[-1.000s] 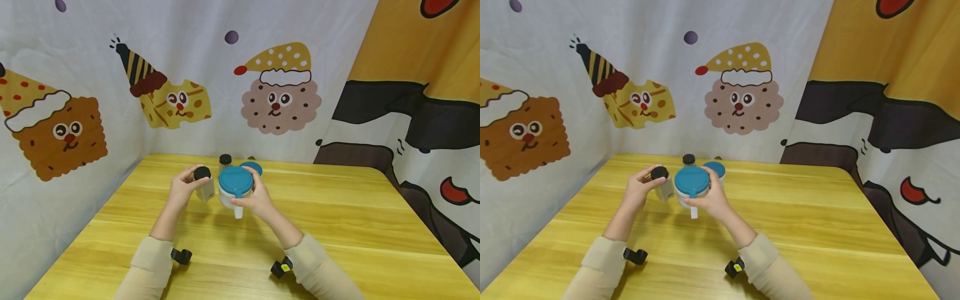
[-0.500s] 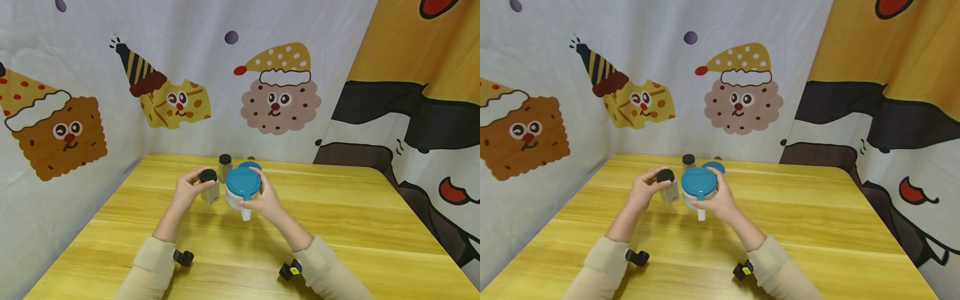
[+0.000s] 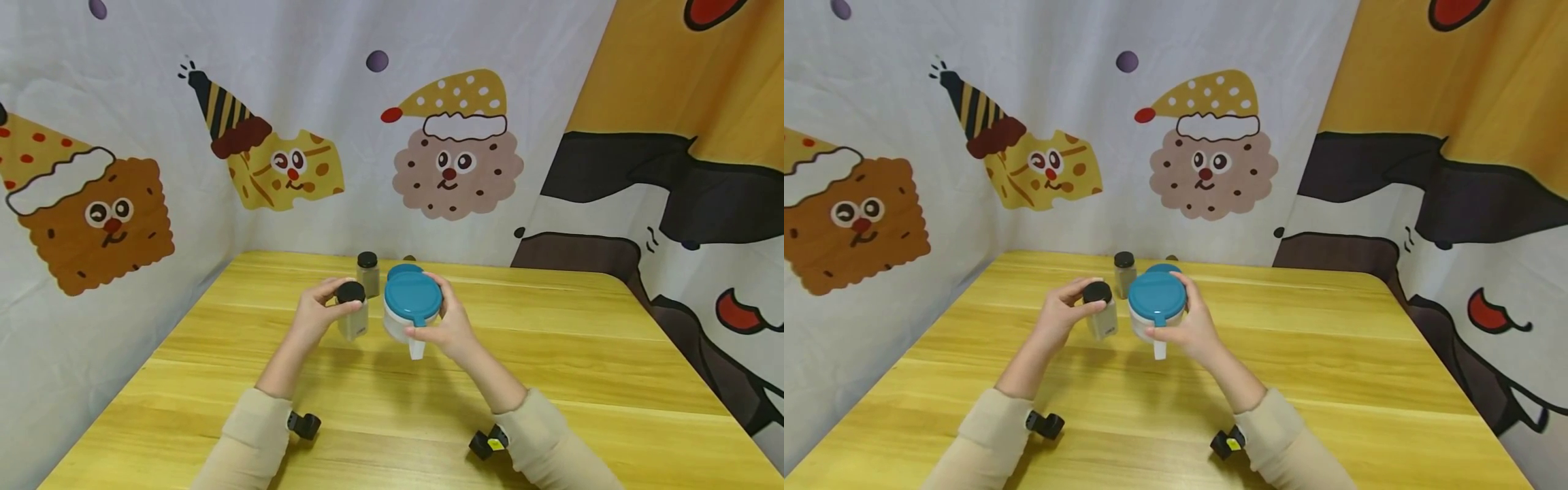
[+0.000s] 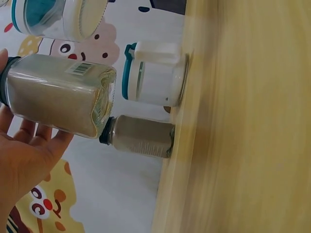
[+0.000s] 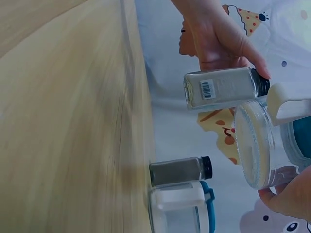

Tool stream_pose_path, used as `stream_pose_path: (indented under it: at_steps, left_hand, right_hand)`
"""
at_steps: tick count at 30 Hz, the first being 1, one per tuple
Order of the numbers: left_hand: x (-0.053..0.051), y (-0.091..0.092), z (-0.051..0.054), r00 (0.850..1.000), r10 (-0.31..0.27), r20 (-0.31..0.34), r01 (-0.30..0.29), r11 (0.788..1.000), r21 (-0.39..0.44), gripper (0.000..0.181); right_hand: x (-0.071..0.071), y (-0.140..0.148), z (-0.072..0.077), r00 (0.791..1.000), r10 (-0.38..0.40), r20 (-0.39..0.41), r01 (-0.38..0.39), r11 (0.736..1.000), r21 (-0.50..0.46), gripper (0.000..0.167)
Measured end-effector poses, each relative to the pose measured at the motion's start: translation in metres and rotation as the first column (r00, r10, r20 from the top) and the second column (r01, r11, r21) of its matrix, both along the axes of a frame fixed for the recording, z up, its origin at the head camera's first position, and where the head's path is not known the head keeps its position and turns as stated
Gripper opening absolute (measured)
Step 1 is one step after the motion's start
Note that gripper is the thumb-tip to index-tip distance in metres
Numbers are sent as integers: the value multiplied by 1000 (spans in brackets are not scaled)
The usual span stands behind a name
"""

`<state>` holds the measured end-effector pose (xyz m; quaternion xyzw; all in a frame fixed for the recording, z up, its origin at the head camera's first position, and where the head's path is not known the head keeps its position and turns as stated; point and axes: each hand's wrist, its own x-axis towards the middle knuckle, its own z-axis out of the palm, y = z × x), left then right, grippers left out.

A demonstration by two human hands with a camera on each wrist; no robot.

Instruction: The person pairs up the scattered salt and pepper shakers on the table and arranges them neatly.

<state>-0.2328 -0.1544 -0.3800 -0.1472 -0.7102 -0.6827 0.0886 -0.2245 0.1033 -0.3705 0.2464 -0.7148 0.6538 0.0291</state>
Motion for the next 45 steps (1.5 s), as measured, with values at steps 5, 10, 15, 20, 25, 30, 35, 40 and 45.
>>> stream_pose_path:
  at_steps: [5,10,15,20,25,30,35,40,45]
  left_hand:
    - [1,5,-1,1000,-21,-19,21,999,-25,42]
    - [1,10,-3,999,-46,-30,46,999,5,41]
    - [1,14,-5,997,-70,-34,71,997,11,40]
    - [0,19,-7,995,-93,-28,93,996,-8,40]
    - [0,24,-7,993,-114,-28,113,994,-9,42]
    - [2,29,-4,992,-126,-21,126,992,-10,42]
    - [14,35,10,987,-154,-35,153,988,-14,39]
    - [15,39,11,982,-182,-48,182,983,-5,38]
    - [2,41,-5,979,-201,-48,201,980,-5,39]
  right_hand:
    - [1,6,0,1000,-12,1,12,1000,11,93]
    - [2,12,1,1000,-15,8,15,1000,-3,94]
    - [3,17,2,1000,-27,11,27,1000,-8,94]
    - [1,22,0,999,-33,13,33,999,-15,94]
    - [1,28,-1,999,-34,20,34,999,-23,94]
    - [2,32,0,999,-45,22,45,999,-14,93]
    - [4,36,0,998,-58,24,58,998,-2,92]
    - [6,41,0,998,-64,29,64,998,3,92]
    - [6,47,-3,997,-75,30,75,997,9,92]
